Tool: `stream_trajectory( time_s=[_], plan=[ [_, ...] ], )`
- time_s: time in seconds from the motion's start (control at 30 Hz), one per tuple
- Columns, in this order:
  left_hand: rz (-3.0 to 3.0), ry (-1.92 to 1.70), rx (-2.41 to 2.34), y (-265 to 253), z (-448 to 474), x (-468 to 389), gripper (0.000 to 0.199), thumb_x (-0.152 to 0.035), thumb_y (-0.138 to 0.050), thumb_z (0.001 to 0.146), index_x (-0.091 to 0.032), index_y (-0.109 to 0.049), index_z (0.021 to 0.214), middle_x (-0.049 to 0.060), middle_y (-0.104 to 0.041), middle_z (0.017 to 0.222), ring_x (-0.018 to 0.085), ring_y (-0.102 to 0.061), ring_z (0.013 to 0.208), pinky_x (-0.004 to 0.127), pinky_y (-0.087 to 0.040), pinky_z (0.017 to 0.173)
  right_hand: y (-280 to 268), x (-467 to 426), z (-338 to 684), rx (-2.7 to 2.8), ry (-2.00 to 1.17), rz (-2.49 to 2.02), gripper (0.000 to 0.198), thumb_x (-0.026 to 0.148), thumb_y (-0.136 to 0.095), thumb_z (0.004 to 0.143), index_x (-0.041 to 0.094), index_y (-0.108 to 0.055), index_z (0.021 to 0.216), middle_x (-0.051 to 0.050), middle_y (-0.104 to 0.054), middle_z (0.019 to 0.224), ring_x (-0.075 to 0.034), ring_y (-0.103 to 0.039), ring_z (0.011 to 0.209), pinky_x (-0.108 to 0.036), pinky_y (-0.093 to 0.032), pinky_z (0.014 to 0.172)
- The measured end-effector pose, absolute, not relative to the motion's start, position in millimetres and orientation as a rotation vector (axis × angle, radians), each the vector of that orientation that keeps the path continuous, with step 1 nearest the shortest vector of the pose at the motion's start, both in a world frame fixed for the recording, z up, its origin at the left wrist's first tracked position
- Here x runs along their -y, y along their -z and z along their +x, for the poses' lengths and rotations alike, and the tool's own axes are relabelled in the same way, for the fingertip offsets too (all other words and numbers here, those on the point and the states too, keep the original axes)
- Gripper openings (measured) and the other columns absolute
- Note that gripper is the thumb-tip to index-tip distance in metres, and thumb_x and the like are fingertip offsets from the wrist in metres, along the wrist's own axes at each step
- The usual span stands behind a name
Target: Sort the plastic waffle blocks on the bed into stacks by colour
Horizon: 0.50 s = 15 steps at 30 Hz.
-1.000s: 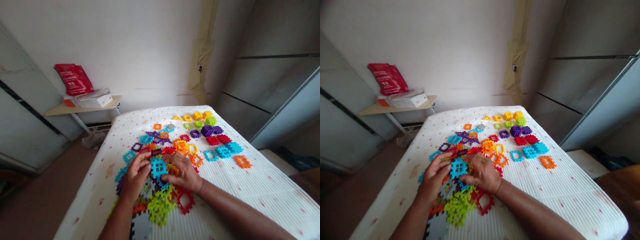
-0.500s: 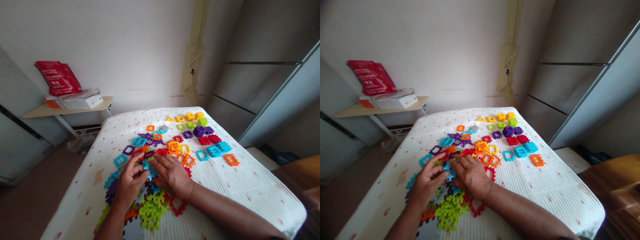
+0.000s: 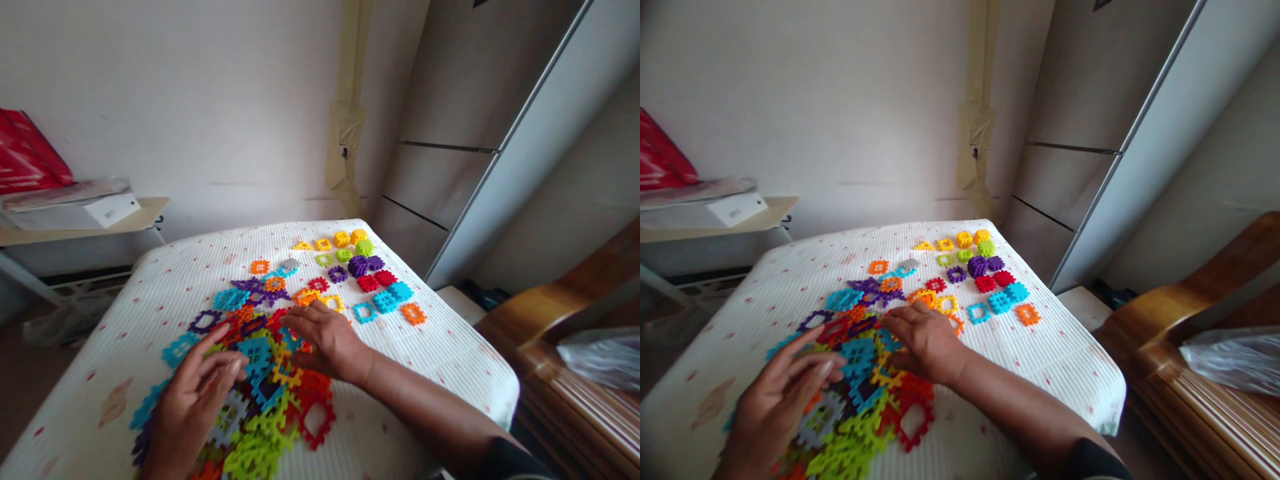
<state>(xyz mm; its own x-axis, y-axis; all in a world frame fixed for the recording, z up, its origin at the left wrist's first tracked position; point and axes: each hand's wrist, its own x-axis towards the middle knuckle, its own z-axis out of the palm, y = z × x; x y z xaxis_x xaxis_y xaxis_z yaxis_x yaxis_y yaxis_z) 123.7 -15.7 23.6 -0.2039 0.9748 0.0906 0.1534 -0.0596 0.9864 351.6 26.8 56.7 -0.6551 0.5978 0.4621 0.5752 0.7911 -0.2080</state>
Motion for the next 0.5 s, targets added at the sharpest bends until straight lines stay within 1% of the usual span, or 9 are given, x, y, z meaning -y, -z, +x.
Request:
stream_trajectory(
  time_s=[0.1, 0.2, 0.27, 0.33, 0.4, 0.5],
  plan=[
    [1.194, -1.418, -1.517, -27.7, 123.6, 16.7, 0.062, -0.052, -0.068, 0.065, -0.022, -0.055, 0.118, 0.001, -0.069, 0.080, 0.016, -0.063, 0.064, 0.020, -0.050, 0.053, -66.6, -43.4, 408.9, 2.501, -0.002, -0.908, 0.046, 0.034, -0.066, 0.079, 0.016, -0.053, 0.120, -0.010, -0.061, 0.115, -0.023, -0.053, 0.100, -0.036, -0.043, 0.087],
    [1.154, -1.453, -1.548, -29.8, 124.3, 17.2, 0.060, -0.055, -0.069, 0.062, -0.021, -0.059, 0.111, 0.001, -0.069, 0.079, 0.014, -0.062, 0.063, 0.019, -0.050, 0.053, -70.8, -57.4, 468.1, 2.550, 0.088, -1.086, 0.042, 0.030, -0.068, 0.076, 0.016, -0.057, 0.114, -0.011, -0.064, 0.108, -0.025, -0.054, 0.099, -0.040, -0.044, 0.086],
    [1.158, -1.467, -1.560, -28.4, 123.4, 16.2, 0.059, -0.056, -0.069, 0.061, -0.021, -0.061, 0.107, 0.001, -0.069, 0.078, 0.015, -0.062, 0.064, 0.019, -0.051, 0.054, -70.1, -63.8, 499.4, 2.590, 0.084, -1.186, 0.039, 0.027, -0.066, 0.076, 0.018, -0.058, 0.113, -0.010, -0.064, 0.106, -0.024, -0.054, 0.099, -0.039, -0.044, 0.085],
    [1.166, -1.475, -1.584, -26.1, 122.2, 14.9, 0.057, -0.055, -0.070, 0.060, -0.021, -0.063, 0.104, 0.001, -0.069, 0.076, 0.016, -0.064, 0.067, 0.019, -0.051, 0.055, -67.4, -67.9, 520.3, 2.629, 0.050, -1.273, 0.040, 0.025, -0.066, 0.074, 0.020, -0.058, 0.113, -0.009, -0.064, 0.106, -0.023, -0.055, 0.098, -0.037, -0.045, 0.085],
    [1.155, -1.479, -1.611, -24.4, 121.6, 14.1, 0.055, -0.054, -0.070, 0.059, -0.022, -0.063, 0.104, 0.001, -0.070, 0.076, 0.017, -0.064, 0.068, 0.018, -0.050, 0.051, -64.2, -70.1, 530.8, 2.665, 0.016, -1.344, 0.041, 0.023, -0.067, 0.071, 0.021, -0.060, 0.112, -0.008, -0.065, 0.106, -0.023, -0.055, 0.098, -0.036, -0.044, 0.085],
    [1.140, -1.498, -1.630, -24.3, 123.1, 14.4, 0.051, -0.053, -0.070, 0.060, -0.023, -0.065, 0.101, 0.000, -0.070, 0.076, 0.016, -0.063, 0.066, 0.017, -0.050, 0.051, -61.5, -71.8, 533.5, 2.702, -0.020, -1.409, 0.039, 0.020, -0.066, 0.070, 0.021, -0.061, 0.109, -0.007, -0.065, 0.104, -0.022, -0.055, 0.099, -0.035, -0.043, 0.086]
  ],
)
